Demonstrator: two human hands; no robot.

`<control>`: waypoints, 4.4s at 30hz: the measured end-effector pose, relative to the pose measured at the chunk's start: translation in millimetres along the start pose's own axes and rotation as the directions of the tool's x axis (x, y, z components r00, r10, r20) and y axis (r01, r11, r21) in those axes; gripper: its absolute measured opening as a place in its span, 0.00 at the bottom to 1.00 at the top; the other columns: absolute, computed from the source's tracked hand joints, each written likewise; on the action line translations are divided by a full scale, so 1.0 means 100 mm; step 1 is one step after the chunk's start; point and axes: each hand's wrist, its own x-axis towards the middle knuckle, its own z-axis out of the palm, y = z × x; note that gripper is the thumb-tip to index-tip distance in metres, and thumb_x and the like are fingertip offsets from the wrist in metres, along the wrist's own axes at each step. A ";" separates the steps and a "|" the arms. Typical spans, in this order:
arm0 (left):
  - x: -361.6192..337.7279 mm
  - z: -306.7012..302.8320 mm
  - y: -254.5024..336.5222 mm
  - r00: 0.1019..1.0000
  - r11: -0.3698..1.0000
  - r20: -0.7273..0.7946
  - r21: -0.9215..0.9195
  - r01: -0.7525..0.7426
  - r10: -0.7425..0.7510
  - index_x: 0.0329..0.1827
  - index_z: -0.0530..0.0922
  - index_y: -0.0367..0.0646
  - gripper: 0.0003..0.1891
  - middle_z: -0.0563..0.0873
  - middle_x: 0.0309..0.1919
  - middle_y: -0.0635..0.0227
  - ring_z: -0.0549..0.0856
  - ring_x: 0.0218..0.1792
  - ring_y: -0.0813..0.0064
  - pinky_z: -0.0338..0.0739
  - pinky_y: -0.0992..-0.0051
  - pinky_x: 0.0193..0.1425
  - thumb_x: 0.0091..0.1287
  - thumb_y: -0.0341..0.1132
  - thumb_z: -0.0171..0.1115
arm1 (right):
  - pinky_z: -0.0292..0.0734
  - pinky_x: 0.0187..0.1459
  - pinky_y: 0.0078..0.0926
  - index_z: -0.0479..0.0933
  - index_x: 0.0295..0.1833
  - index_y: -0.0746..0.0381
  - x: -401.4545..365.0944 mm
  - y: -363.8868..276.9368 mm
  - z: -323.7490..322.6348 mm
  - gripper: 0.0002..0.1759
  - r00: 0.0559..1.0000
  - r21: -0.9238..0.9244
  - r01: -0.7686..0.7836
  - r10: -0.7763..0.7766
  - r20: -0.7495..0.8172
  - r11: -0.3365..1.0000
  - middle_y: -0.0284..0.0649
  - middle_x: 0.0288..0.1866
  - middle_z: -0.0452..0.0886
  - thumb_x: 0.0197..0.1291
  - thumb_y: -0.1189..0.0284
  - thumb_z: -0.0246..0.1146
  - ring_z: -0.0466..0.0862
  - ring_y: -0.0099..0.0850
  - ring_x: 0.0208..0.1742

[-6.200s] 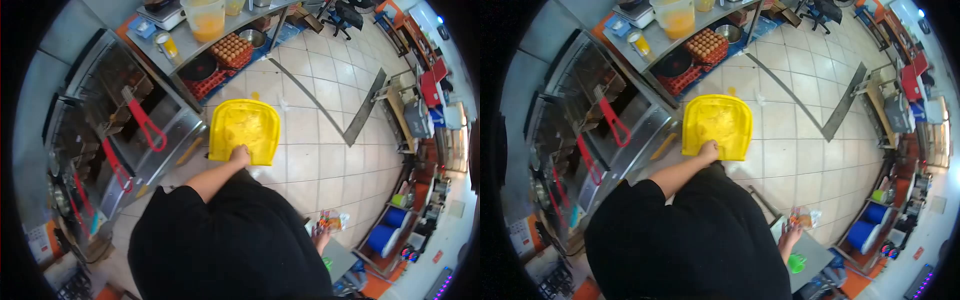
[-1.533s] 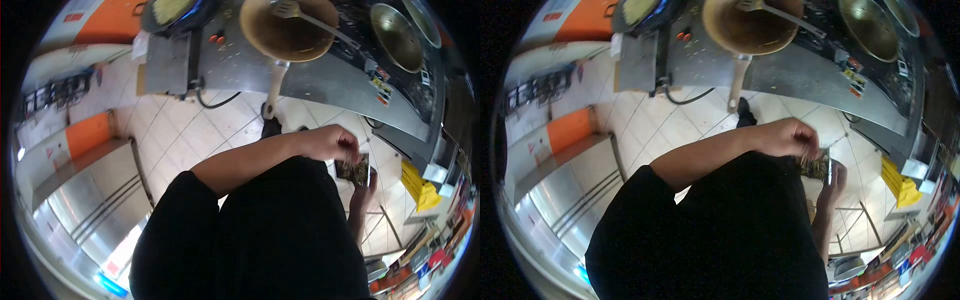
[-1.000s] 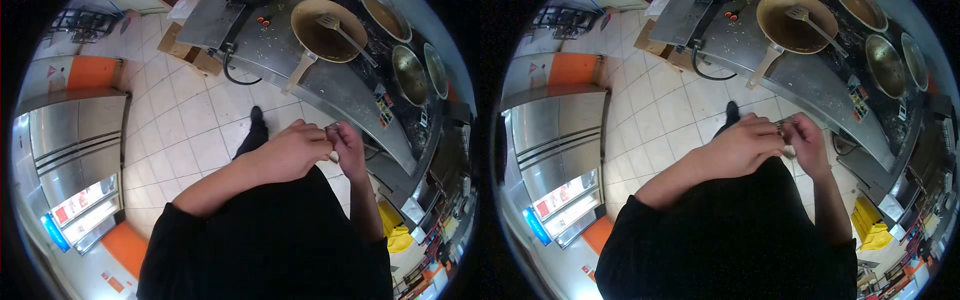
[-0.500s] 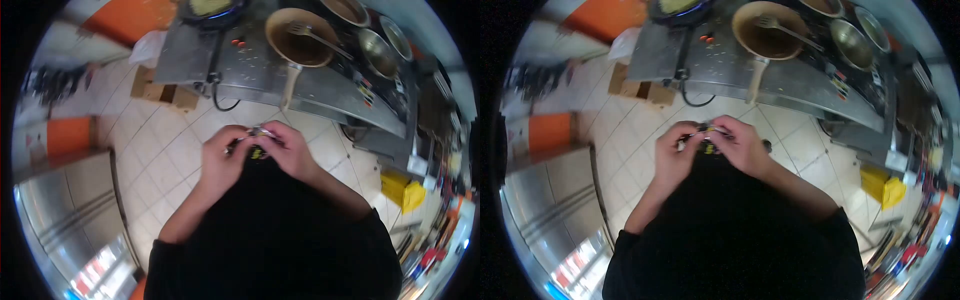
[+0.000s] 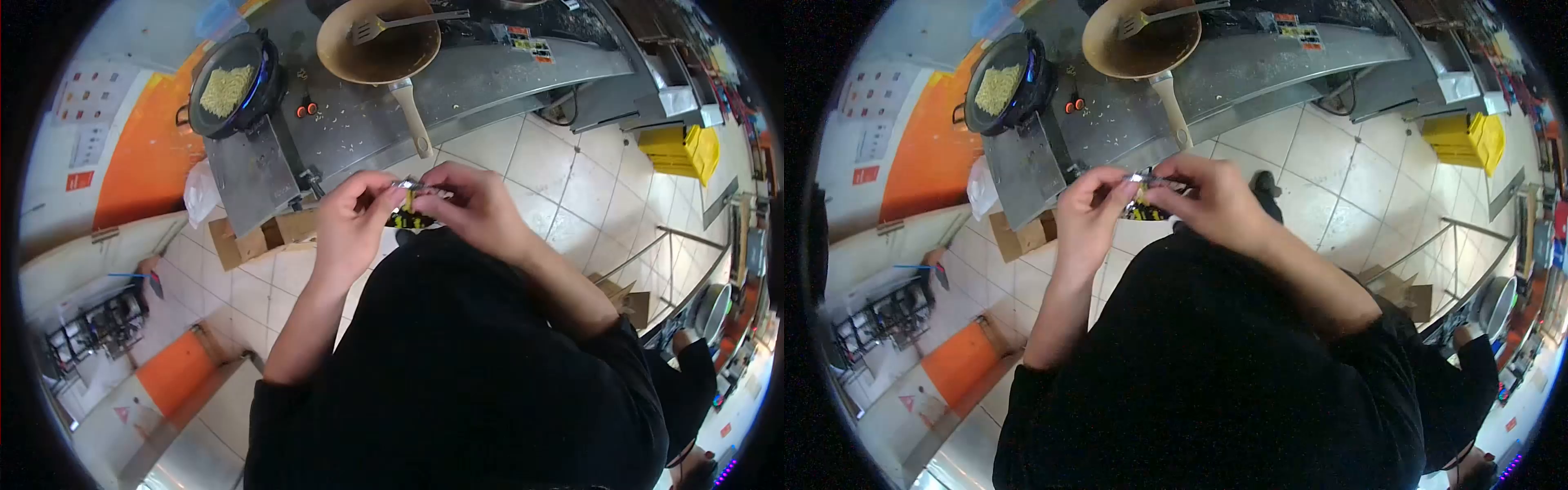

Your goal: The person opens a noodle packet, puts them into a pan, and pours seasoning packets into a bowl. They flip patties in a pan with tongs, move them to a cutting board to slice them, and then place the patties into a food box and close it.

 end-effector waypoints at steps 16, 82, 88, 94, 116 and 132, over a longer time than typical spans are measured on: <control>1.87 2.27 0.60 0.986 0.990 0.160 -0.139 -0.033 0.055 0.47 0.79 0.40 0.05 0.81 0.37 0.78 0.77 0.37 0.89 0.71 0.85 0.43 0.73 0.28 0.66 | 0.76 0.33 0.23 0.85 0.48 0.68 0.45 -0.36 -2.80 0.09 0.994 -0.188 0.006 -0.026 -0.105 0.982 0.38 0.30 0.85 0.69 0.73 0.67 0.77 0.18 0.29; 6.16 1.85 0.02 0.985 0.458 -0.116 0.874 0.163 -0.129 0.53 0.82 0.42 0.16 0.88 0.47 0.47 0.85 0.52 0.46 0.78 0.54 0.58 0.75 0.40 0.51 | 0.89 0.35 0.42 0.83 0.43 0.69 4.47 0.03 -4.93 0.15 0.924 -0.244 -0.310 0.231 -0.304 0.919 0.48 0.34 0.87 0.74 0.68 0.56 0.87 0.45 0.26; 5.98 2.05 0.13 0.971 0.821 -0.226 0.537 0.191 -0.078 0.50 0.78 0.37 0.18 0.85 0.40 0.57 0.84 0.44 0.58 0.76 0.60 0.51 0.78 0.47 0.56 | 0.88 0.30 0.29 0.79 0.47 0.68 4.82 0.21 -4.77 0.10 0.650 0.112 -0.725 0.728 -0.216 0.680 0.45 0.36 0.82 0.75 0.72 0.57 0.85 0.34 0.31; 5.91 2.24 0.35 0.897 0.920 -0.241 0.038 0.391 -0.371 0.43 0.76 0.32 0.14 0.79 0.34 0.62 0.78 0.32 0.70 0.74 0.65 0.41 0.77 0.37 0.59 | 0.86 0.26 0.22 0.78 0.52 0.69 5.06 1.01 -4.94 0.12 0.630 0.029 -0.774 0.773 -0.076 0.633 0.49 0.40 0.89 0.71 0.73 0.55 0.92 0.36 0.37; 6.27 2.48 -0.47 0.947 0.469 0.292 0.823 -0.322 0.138 0.54 0.83 0.43 0.20 0.90 0.38 0.52 0.89 0.43 0.50 0.82 0.55 0.46 0.75 0.51 0.58 | 0.87 0.29 0.24 0.80 0.51 0.63 5.19 0.87 -4.86 0.12 0.612 -0.206 -0.784 0.784 -0.103 0.585 0.39 0.33 0.88 0.71 0.71 0.54 0.92 0.32 0.34; 6.40 2.47 -0.20 0.976 0.632 0.145 0.775 -0.010 -0.162 0.49 0.80 0.33 0.13 0.87 0.38 0.46 0.85 0.41 0.44 0.78 0.54 0.47 0.73 0.36 0.60 | 0.71 0.70 0.48 0.72 0.69 0.65 4.96 0.37 -5.04 0.26 0.856 -0.777 0.511 -0.133 0.500 0.366 0.56 0.65 0.79 0.70 0.63 0.58 0.78 0.52 0.67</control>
